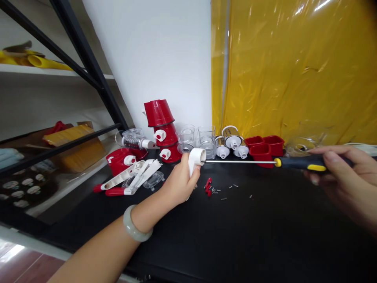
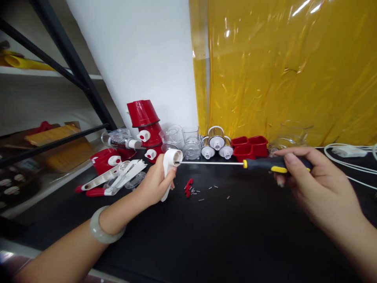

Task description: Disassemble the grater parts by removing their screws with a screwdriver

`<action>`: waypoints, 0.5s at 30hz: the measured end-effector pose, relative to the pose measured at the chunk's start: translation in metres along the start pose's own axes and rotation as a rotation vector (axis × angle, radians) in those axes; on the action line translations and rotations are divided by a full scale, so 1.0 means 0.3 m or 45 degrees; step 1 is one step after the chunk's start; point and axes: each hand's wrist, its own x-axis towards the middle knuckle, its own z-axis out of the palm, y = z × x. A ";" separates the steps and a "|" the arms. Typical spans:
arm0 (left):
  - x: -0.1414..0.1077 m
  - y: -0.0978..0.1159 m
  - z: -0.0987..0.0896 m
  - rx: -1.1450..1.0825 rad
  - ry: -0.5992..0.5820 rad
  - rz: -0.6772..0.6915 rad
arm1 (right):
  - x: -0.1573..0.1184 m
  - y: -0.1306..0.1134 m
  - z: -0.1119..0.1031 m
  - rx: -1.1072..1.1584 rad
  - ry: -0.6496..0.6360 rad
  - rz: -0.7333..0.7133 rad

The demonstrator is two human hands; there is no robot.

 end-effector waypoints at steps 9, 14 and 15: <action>0.001 0.005 0.000 0.122 -0.016 0.039 | 0.054 0.025 0.004 0.385 0.091 -0.070; 0.002 0.016 -0.014 0.402 0.018 0.139 | 0.077 0.041 -0.016 0.126 0.236 -0.211; 0.002 0.019 -0.018 0.504 -0.004 0.181 | 0.074 0.036 -0.015 0.039 0.260 -0.203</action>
